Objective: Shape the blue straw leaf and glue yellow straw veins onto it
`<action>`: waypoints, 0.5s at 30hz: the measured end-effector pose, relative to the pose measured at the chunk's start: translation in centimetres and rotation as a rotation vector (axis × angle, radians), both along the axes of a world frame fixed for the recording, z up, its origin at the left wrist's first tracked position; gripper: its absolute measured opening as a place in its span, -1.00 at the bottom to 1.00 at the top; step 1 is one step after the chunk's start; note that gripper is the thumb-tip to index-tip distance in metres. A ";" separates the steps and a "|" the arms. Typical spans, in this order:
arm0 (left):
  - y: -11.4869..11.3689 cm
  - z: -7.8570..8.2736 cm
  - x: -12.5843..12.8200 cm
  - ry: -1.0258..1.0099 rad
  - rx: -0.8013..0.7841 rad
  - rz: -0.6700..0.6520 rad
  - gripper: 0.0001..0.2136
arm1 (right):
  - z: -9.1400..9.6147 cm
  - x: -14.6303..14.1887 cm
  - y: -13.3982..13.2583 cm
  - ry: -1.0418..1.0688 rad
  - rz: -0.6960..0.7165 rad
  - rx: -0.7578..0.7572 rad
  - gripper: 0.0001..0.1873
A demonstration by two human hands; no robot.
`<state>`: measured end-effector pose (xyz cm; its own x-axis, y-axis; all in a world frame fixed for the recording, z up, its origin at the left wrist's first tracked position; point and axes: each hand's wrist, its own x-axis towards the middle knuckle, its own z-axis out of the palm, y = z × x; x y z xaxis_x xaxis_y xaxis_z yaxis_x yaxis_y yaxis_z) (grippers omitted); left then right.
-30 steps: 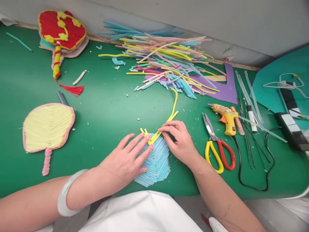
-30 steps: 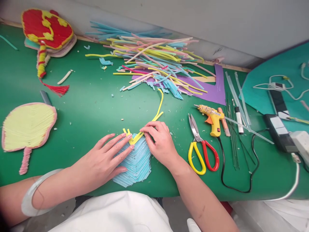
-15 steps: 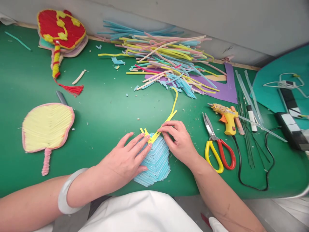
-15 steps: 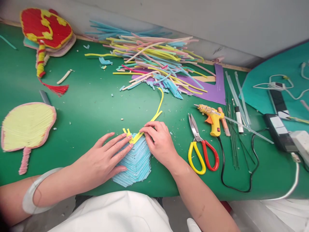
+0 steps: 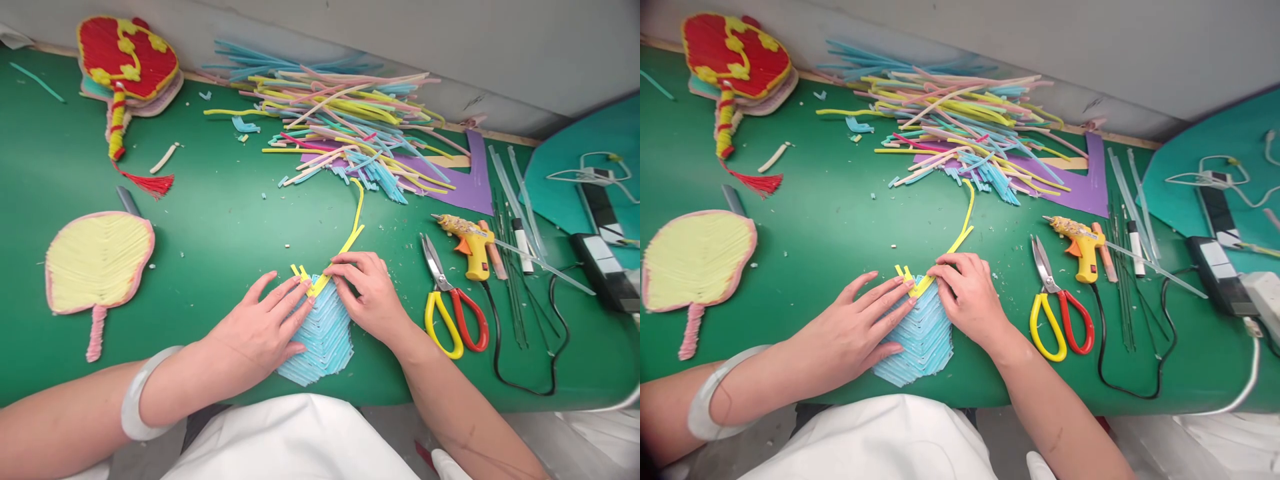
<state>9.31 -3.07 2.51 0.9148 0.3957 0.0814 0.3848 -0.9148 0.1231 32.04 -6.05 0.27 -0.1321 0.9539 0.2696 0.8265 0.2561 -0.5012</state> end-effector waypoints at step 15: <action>0.0 0.1 0.0 -0.001 -0.005 -0.003 -0.55 | 0.2 -0.2 -0.2 -0.023 0.046 -0.067 -0.81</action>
